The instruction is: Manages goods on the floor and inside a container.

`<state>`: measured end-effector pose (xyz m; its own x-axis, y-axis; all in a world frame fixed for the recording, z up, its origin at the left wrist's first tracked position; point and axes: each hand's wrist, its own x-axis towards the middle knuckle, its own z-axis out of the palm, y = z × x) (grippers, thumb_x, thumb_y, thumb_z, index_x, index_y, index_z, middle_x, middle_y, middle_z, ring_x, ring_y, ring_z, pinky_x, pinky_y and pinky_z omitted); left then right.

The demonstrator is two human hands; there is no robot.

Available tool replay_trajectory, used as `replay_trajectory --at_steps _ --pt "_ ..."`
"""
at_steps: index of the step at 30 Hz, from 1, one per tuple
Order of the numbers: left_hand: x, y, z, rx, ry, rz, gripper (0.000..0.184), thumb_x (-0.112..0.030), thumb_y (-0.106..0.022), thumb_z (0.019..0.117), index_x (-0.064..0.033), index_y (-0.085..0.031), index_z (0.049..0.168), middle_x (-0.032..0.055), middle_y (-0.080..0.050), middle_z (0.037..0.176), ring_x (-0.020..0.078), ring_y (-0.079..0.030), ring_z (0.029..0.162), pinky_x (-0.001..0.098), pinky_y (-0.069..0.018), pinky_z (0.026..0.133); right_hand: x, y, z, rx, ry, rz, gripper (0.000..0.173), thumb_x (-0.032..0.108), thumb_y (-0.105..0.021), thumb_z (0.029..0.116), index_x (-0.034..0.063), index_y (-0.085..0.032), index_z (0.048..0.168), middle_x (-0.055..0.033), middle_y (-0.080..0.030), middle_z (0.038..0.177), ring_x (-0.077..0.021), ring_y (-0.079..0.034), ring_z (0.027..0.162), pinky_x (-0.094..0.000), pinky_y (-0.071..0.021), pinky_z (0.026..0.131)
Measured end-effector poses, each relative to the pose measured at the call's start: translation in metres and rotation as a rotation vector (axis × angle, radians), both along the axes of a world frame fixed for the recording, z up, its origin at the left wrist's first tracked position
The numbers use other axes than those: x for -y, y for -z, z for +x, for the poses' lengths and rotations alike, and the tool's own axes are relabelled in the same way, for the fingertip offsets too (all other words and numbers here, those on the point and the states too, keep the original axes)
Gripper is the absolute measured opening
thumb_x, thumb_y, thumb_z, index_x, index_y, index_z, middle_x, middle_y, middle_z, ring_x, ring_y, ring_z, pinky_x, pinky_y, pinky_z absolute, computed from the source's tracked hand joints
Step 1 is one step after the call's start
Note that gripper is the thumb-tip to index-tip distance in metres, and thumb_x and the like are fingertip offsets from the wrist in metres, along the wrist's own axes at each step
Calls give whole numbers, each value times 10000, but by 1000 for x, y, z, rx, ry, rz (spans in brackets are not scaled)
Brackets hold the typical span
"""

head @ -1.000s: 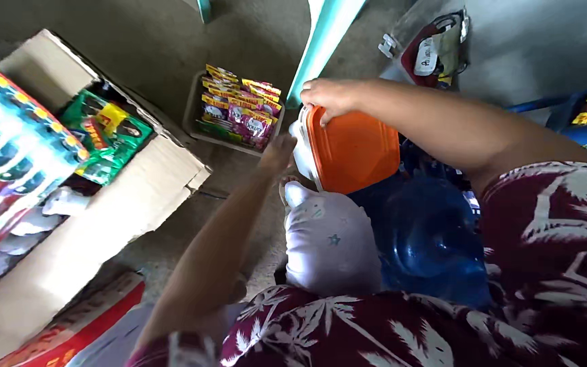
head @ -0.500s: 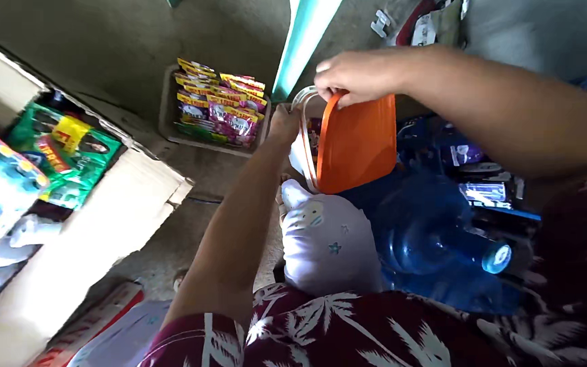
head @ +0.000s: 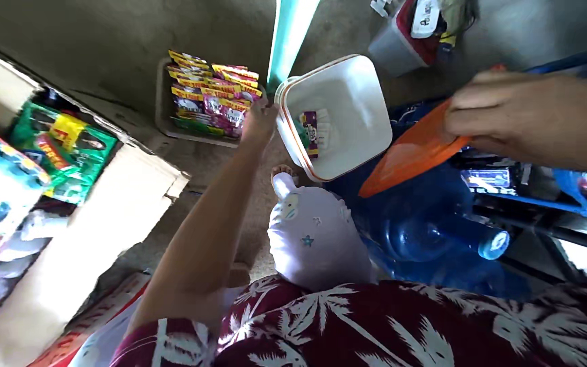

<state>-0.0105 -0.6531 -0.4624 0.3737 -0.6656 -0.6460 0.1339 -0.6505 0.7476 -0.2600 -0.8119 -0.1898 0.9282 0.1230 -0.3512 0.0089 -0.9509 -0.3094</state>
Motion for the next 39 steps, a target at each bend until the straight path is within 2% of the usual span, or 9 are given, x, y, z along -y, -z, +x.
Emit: replay_trajectory --at_steps 5,12,15,19,22,26,29,33,39 --pt "-67 -20 2 -113 -29 5 438 -278 -463 1095 -45 -462 1466 181 -558 1411 255 -624 1192 421 -525 977 -21 42 -39 -86 136 -91 165 -154 -648 888 -24 -680 984 -221 -641 970 -446 -641 964 -564 -559 817" --pt "-191 -65 -8 -118 -193 73 361 -213 -446 1095 -73 -503 1423 87 -612 1324 133 -659 1069 327 -539 927 -52 141 -55 -339 186 7 199 -104 -549 981 -64 -660 1140 -239 -645 1152 -432 -623 1141 -545 -542 930" --pt "-243 -79 -10 -63 -270 10 356 -177 -425 1090 -41 -514 1407 88 -617 1319 141 -668 1073 333 -554 936 -58 147 -46 -493 258 49 208 3 -542 1031 -38 -662 1196 -225 -635 1262 -425 -616 1202 -596 -523 963" --pt "-299 -77 -26 -16 -347 20 376 -179 -433 1071 -8 -504 1399 90 -633 1290 130 -681 1045 305 -575 908 -45 138 -38 -409 297 1 142 85 -647 994 -31 -704 1051 -222 -666 1129 -437 -664 1049 -640 -533 875" --pt "-323 -63 -37 -32 -384 138 363 -165 -428 1082 19 -507 1384 134 -618 1287 160 -682 1027 319 -578 874 -34 124 -19 -345 346 -92 180 137 -653 1000 -35 -704 1013 -223 -667 1088 -438 -651 1059 -643 -519 862" --pt "-325 -53 -33 213 -27 269 403 -192 -522 1059 34 -535 1392 238 -598 1354 308 -640 1184 475 -517 1011 -17 135 13 -394 481 -82 288 231 -654 1015 13 -695 1200 -225 -654 1226 -444 -626 1163 -675 -486 925" --pt "-320 -44 -29 331 242 357 411 -199 -551 1055 32 -545 1395 252 -591 1369 383 -609 1230 555 -472 1053 11 184 38 -456 531 8 318 238 -651 1015 -26 -688 1190 -271 -666 1204 -461 -616 1186 -678 -449 1006" --pt "-323 -33 -30 205 398 474 419 -200 -538 1063 -1 -527 1432 227 -613 1358 367 -629 1213 553 -476 1052 40 266 65 -628 646 46 408 267 -622 1032 -80 -648 1244 -324 -623 1271 -486 -568 1256 -677 -402 1055" --pt "-336 -20 -25 185 323 509 410 -158 -550 1054 33 -528 1416 244 -615 1339 357 -631 1201 521 -488 1044 32 367 77 -481 1375 268 806 437 -716 945 -48 -413 1512 -306 -462 1504 -434 -452 1412 -603 -372 1141"
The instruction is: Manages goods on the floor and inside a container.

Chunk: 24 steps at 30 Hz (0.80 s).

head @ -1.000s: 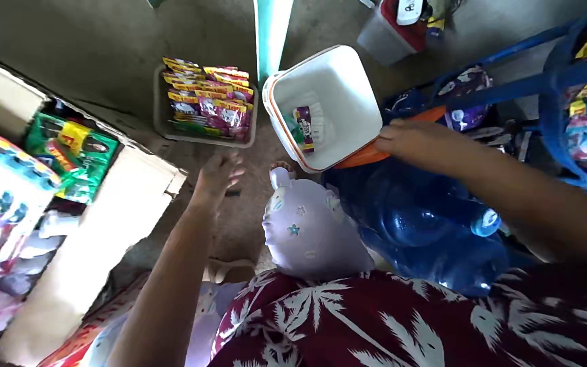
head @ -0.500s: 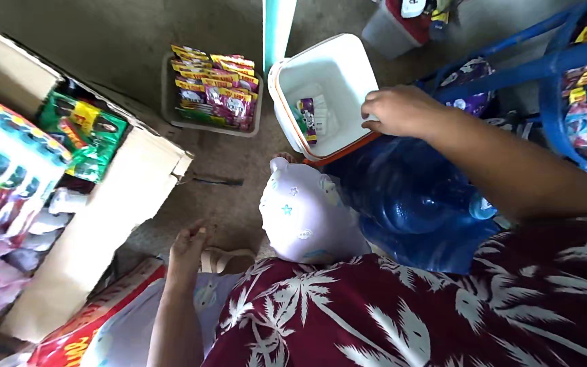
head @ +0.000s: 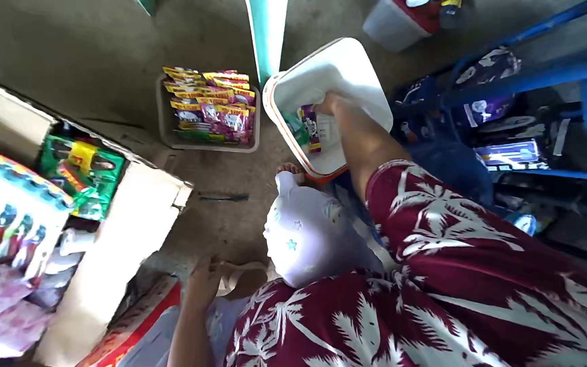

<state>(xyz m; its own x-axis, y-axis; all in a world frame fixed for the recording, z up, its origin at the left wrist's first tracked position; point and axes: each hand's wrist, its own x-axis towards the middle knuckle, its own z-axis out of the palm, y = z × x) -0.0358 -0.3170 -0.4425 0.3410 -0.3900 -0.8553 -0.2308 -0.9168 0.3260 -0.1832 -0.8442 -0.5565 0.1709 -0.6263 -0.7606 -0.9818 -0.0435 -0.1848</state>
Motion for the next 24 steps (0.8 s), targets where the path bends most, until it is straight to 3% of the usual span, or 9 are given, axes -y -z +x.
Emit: replay_trajectory --at_steps 2,5,9,12,14,18,19,22,24 --pt "-3 3 -1 8 2 28 402 -147 -547 1053 38 -531 1410 251 -612 1343 368 -636 1193 530 -492 1038 -18 20 -6 59 186 0 957 431 -781 893 -47 -299 1567 -320 -390 1549 -431 -420 1435 -560 -375 1161" --pt "2 4 -5 -7 -15 82 399 -146 -554 1051 33 -538 1407 244 -606 1357 365 -637 1192 520 -492 1039 -36 32 -8 48 264 -19 1140 346 -867 808 -11 -153 1623 -335 -276 1610 -486 -318 1482 -596 -349 1170" --pt "12 2 -7 -14 -28 65 398 -140 -551 1046 38 -536 1402 245 -609 1344 356 -645 1169 514 -505 1019 -35 41 -9 4 304 -28 1077 404 -933 715 -30 -382 1532 -333 -345 1570 -497 -341 1462 -627 -385 1132" --pt "19 5 -5 -24 -18 39 388 -121 -544 1045 33 -543 1401 243 -611 1339 353 -646 1164 509 -512 1009 -34 42 -13 51 305 43 878 407 -881 784 48 -487 1482 -361 -244 1597 -533 -279 1470 -647 -379 1120" --pt "20 6 -2 -30 7 32 388 -119 -528 1048 26 -539 1408 238 -611 1339 347 -640 1173 504 -507 1013 -40 45 -10 109 349 63 859 338 -879 801 39 -462 1491 -368 -274 1576 -524 -344 1438 -627 -407 1101" --pt "27 5 -3 -34 -3 51 397 -119 -531 1051 22 -525 1422 242 -596 1367 359 -631 1197 508 -498 1030 -49 46 -4 113 441 34 1114 272 -905 773 78 -210 1622 -339 -217 1619 -504 -352 1448 -598 -416 1114" --pt "27 4 -3 -26 -10 53 399 -119 -533 1049 19 -527 1423 240 -598 1364 357 -635 1194 508 -501 1028 -49 48 -3 104 414 41 1103 283 -898 780 49 -218 1616 -340 -232 1613 -501 -355 1448 -600 -410 1119" --pt "22 5 -5 -37 -1 62 415 -137 -540 1052 12 -516 1438 227 -603 1360 339 -638 1193 496 -505 1032 -48 61 -6 117 373 51 962 349 -894 776 -24 -403 1515 -341 -402 1522 -488 -427 1404 -621 -420 1103" --pt "20 6 -5 -50 10 76 419 -143 -547 1052 19 -513 1437 230 -601 1360 340 -633 1200 495 -499 1041 -45 61 -5 87 421 75 949 394 -896 774 25 -436 1518 -343 -318 1572 -497 -350 1447 -621 -389 1120"
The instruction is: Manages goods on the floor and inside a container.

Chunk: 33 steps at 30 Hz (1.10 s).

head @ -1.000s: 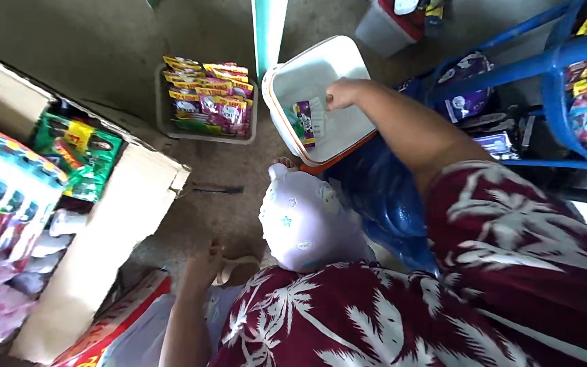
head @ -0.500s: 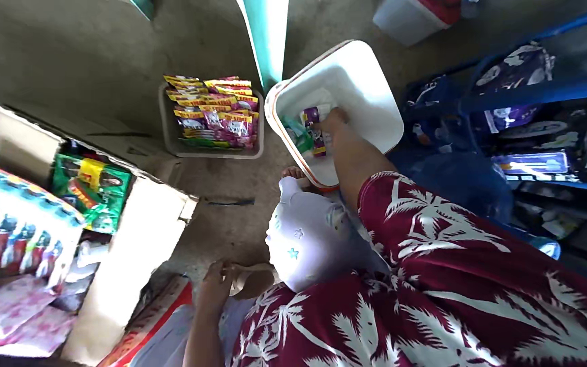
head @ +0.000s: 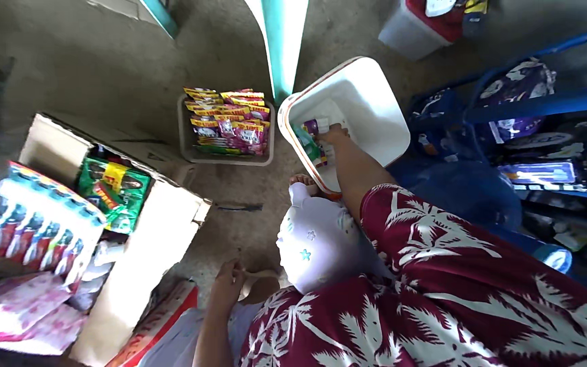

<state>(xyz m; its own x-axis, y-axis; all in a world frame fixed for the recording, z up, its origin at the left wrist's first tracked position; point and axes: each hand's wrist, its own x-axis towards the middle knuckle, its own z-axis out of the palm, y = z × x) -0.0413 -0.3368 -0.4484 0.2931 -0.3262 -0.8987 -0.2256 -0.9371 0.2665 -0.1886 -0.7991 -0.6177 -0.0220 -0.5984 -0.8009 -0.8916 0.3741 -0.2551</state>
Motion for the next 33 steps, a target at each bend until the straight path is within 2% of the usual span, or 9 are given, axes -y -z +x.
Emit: replay_trajectory --at_steps 2,7,10,14,19,22,24,26,33 --pt "0 -1 0 -5 1 22 423 -147 -549 1051 19 -511 1438 232 -600 1360 345 -629 1201 497 -492 1044 0 3 1 -4 55 11 970 401 -904 766 87 -416 1544 -326 -221 1623 -495 -302 1472 -607 -381 1127" --pt "1 1 -1 -1 36 -1 424 -150 -554 1047 37 -518 1426 242 -611 1340 362 -635 1191 515 -487 1050 -9 0 2 63 107 -47 1134 287 -934 736 58 -235 1599 -340 -331 1565 -490 -408 1417 -597 -427 1102" --pt "3 4 1 -10 44 -5 423 -152 -542 1052 33 -516 1431 240 -610 1342 357 -637 1183 508 -488 1045 -3 5 0 63 13 -1 949 349 -887 798 -76 -403 1494 -340 -449 1487 -461 -468 1381 -599 -409 1120" --pt "3 4 2 -9 44 -2 421 -145 -549 1049 28 -519 1432 240 -608 1346 360 -633 1194 504 -489 1049 1 23 -9 98 -90 20 739 405 -820 866 -34 -560 1400 -299 -564 1394 -435 -525 1331 -620 -409 1105" --pt "9 -1 4 -9 5 -4 416 -137 -548 1046 30 -519 1426 244 -597 1359 362 -633 1192 510 -499 1034 -7 -15 2 343 51 189 866 687 -392 1016 35 -333 1583 -237 -413 1576 -372 -417 1450 -589 -352 1168" --pt "11 -1 3 -22 24 -2 424 -146 -558 1045 21 -517 1432 239 -592 1368 352 -639 1186 508 -502 1031 -22 -40 11 313 -19 250 1106 570 -743 881 218 -44 1661 -277 -353 1595 -455 -459 1393 -658 -435 1064" --pt "13 1 3 -31 39 4 428 -156 -564 1045 14 -515 1435 229 -590 1379 347 -633 1202 502 -497 1045 -31 -44 20 190 -145 168 1314 382 -898 769 226 59 1656 -334 -328 1579 -510 -480 1350 -674 -462 1018" --pt "13 2 3 -30 43 2 430 -156 -563 1046 14 -513 1437 227 -594 1377 346 -634 1201 498 -497 1045 -42 -42 30 96 -245 123 1366 211 -929 707 209 55 1654 -355 -276 1587 -527 -487 1333 -663 -477 1005" --pt "6 0 1 -26 44 18 422 -170 -551 1052 -4 -517 1439 223 -599 1363 339 -642 1183 505 -510 1022 -56 -18 45 -17 -316 -79 1166 199 -863 792 142 -80 1653 -334 -337 1565 -515 -592 1210 -632 -538 933"
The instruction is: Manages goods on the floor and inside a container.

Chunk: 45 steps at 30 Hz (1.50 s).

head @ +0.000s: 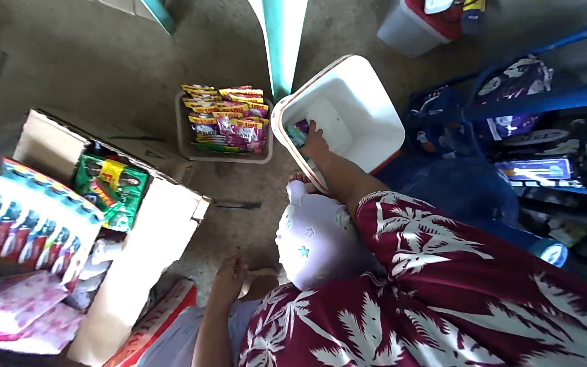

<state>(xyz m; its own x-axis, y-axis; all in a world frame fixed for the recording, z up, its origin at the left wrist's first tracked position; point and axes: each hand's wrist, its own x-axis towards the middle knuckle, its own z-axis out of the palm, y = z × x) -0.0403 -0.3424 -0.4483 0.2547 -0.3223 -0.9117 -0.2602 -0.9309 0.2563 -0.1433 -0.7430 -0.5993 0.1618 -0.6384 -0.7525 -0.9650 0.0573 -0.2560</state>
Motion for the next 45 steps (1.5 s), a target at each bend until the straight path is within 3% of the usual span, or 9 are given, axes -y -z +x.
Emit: replay_trajectory --at_steps 5,11,17,22,28,34,38,41,45 --pt "0 -5 1 8 0 -15 418 -148 -546 1045 16 -523 1430 235 -605 1346 358 -634 1191 512 -494 1044 25 -9 -7 76 27 31 1047 166 -860 789 73 -203 1600 -329 -564 1358 -502 -607 1202 -662 -513 951" --pt "6 -19 1 58 38 -19 430 -201 -530 1065 18 -518 1435 245 -607 1361 380 -628 1213 554 -471 1059 66 -37 -35 103 8 101 838 189 -851 813 12 -423 1510 -310 -549 1394 -458 -558 1279 -642 -461 1036" --pt "20 -53 0 143 -270 -519 376 -132 -510 1044 60 -550 1364 210 -638 1313 257 -669 1133 419 -542 988 71 -123 -60 385 269 127 725 74 -755 889 61 -415 1529 -243 -559 1409 -361 -586 1253 -535 -500 1034" --pt "65 -112 -15 -22 -536 -946 390 -165 -527 992 19 -537 1335 73 -664 1241 141 -676 1077 342 -571 959 28 -220 -67 705 158 61 749 -8 -773 822 52 -427 1484 -203 -606 1339 -275 -661 1133 -451 -576 953" --pt "134 -154 -45 -171 -657 -1211 803 -313 -744 898 -36 -321 1522 77 -585 1355 178 -624 1191 378 -544 1023 -83 -316 -60 1036 -113 205 640 4 -765 824 15 -478 1396 -119 -671 1197 -144 -695 1027 -333 -612 899" --pt "126 -170 -56 -226 -909 -1517 119 -82 -586 1012 -57 -601 1128 35 -696 996 138 -688 943 357 -587 888 -138 -332 -66 1241 -183 370 735 165 -824 817 -1 -432 1416 -89 -681 1179 -123 -703 1030 -298 -611 914" --pt "99 -185 -71 -272 -958 -1342 424 -188 -610 996 -57 -428 1356 53 -667 1109 143 -688 1004 350 -597 909 -166 -337 -68 1197 -313 339 752 185 -841 816 -14 -447 1424 -109 -688 1197 -126 -701 1054 -307 -598 951" --pt "84 -184 -81 -377 -1094 -1227 295 -209 -621 986 -101 -538 1248 14 -732 978 106 -725 872 302 -626 792 -183 -354 -68 1042 -521 251 808 296 -866 811 12 -460 1449 -70 -690 1190 -52 -677 1036 -259 -563 956" --pt "61 -166 -84 -568 -1238 -1261 235 -334 -517 1054 -162 -606 1185 11 -736 997 101 -724 915 304 -623 808 -190 -343 -72 1078 -518 276 741 433 -783 858 0 -522 1399 -104 -676 1224 -104 -673 1067 -311 -570 947"
